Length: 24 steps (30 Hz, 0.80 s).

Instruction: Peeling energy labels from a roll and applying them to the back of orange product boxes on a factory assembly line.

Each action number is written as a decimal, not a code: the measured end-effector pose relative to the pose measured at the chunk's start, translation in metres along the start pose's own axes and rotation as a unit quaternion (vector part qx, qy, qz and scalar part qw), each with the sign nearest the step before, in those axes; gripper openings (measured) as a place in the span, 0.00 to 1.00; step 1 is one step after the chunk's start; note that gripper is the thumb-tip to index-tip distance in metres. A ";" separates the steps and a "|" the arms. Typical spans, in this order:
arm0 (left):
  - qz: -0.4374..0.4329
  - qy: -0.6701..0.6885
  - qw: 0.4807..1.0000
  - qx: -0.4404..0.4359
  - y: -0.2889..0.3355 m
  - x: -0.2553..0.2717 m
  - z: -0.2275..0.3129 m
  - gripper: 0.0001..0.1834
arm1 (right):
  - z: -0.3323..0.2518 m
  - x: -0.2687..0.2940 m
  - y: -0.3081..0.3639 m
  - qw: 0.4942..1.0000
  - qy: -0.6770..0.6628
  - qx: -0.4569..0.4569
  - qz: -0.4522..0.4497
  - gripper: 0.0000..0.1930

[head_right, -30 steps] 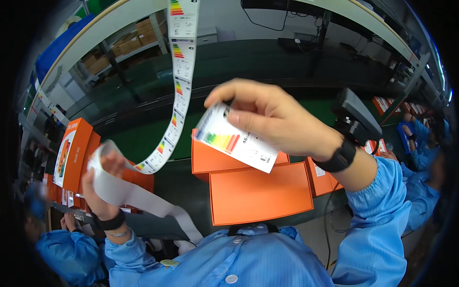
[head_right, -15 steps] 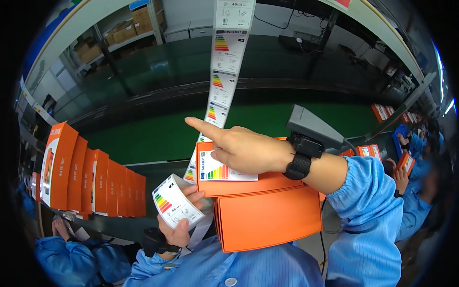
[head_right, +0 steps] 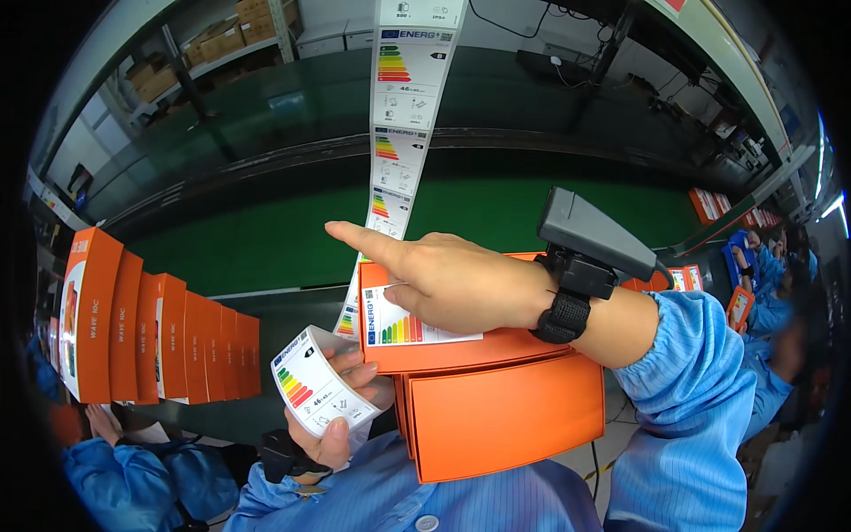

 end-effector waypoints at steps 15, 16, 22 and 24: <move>0.024 -0.004 1.000 -0.001 0.001 -0.003 0.001 0.25 | -0.005 -0.005 -0.004 0.999 0.026 -0.025 -0.002 0.36; 0.031 -0.015 0.999 -0.005 0.001 -0.003 0.001 0.24 | -0.008 -0.006 -0.005 0.997 0.070 -0.022 0.002 0.37; 0.044 -0.081 0.996 -0.007 -0.006 -0.006 0.003 0.20 | -0.024 -0.030 0.008 0.931 0.346 -0.024 0.111 0.34; 0.039 -0.114 0.993 -0.002 -0.008 -0.007 0.005 0.19 | -0.025 -0.035 0.014 0.853 0.492 -0.084 0.155 0.29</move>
Point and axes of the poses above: each hand's wrist, its own y-axis away from the middle knuckle, its own x-axis out of the back of the hand, z = x × y, the point moved 3 cm from there along -y, towards the middle knuckle, and after that the axes turned 13 degrees about -z, right-handed, at the moved point
